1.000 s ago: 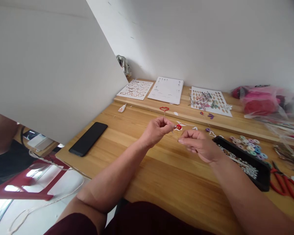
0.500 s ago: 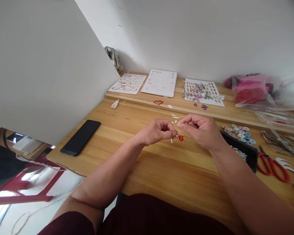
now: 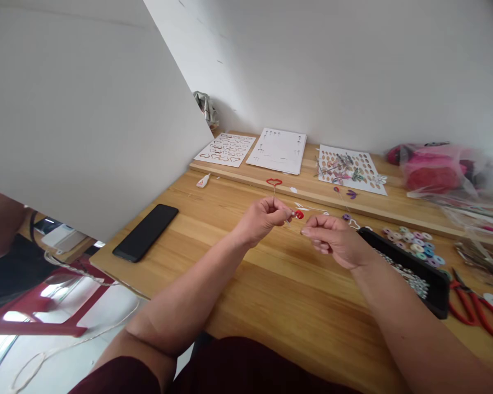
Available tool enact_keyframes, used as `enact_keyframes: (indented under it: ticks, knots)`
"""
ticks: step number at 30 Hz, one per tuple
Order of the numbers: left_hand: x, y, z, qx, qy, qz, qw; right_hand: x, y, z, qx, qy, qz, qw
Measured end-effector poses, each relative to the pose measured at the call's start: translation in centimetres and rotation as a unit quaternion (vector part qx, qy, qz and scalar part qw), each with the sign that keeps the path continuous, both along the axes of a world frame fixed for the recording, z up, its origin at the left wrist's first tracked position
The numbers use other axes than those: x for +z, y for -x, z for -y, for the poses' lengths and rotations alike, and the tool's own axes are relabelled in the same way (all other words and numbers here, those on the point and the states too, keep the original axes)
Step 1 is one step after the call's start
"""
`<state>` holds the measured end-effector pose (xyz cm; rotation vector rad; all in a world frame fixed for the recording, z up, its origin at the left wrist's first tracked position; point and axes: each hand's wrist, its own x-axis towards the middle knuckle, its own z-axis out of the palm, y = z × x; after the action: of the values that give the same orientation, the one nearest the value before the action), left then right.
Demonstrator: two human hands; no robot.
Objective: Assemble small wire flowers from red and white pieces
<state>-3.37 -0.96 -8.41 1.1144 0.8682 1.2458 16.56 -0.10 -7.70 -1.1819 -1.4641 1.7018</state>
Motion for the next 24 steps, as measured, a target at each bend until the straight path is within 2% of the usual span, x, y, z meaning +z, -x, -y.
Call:
enact_keyframes:
  ticks: [3,6,10,13,15,18,20,24]
  knots:
    - [-0.1,0.0,0.0,0.026,-0.018,-0.051,0.998,0.9,-0.3,0.5,0.013,-0.103,0.062,0.993]
    - [-0.2,-0.1,0.1,0.027,-0.013,-0.099,0.995,2.1,-0.4,1.2,-0.007,-0.186,0.101,0.977]
    - [-0.2,-0.3,0.5,-0.031,-0.004,-0.118,0.993,3.3,-0.2,2.0,-0.051,-0.292,0.163,0.941]
    - [-0.1,-0.5,0.8,-0.09,-0.007,-0.101,0.991,3.3,0.0,2.0,-0.069,-0.343,0.188,0.918]
    - [0.0,-0.6,1.0,-0.129,-0.007,-0.086,0.988,3.0,0.0,1.6,-0.07,-0.345,0.187,0.917]
    - [0.3,-0.6,1.2,-0.164,0.004,-0.064,0.984,2.0,-0.1,0.7,-0.049,-0.308,0.163,0.936]
    - [0.4,-0.5,1.3,-0.166,0.009,-0.052,0.985,1.3,-0.2,0.0,-0.037,-0.254,0.131,0.957]
    - [0.4,-0.2,1.1,-0.137,0.001,-0.027,0.99,-0.1,-0.1,-0.7,-0.042,-0.1,0.044,0.993]
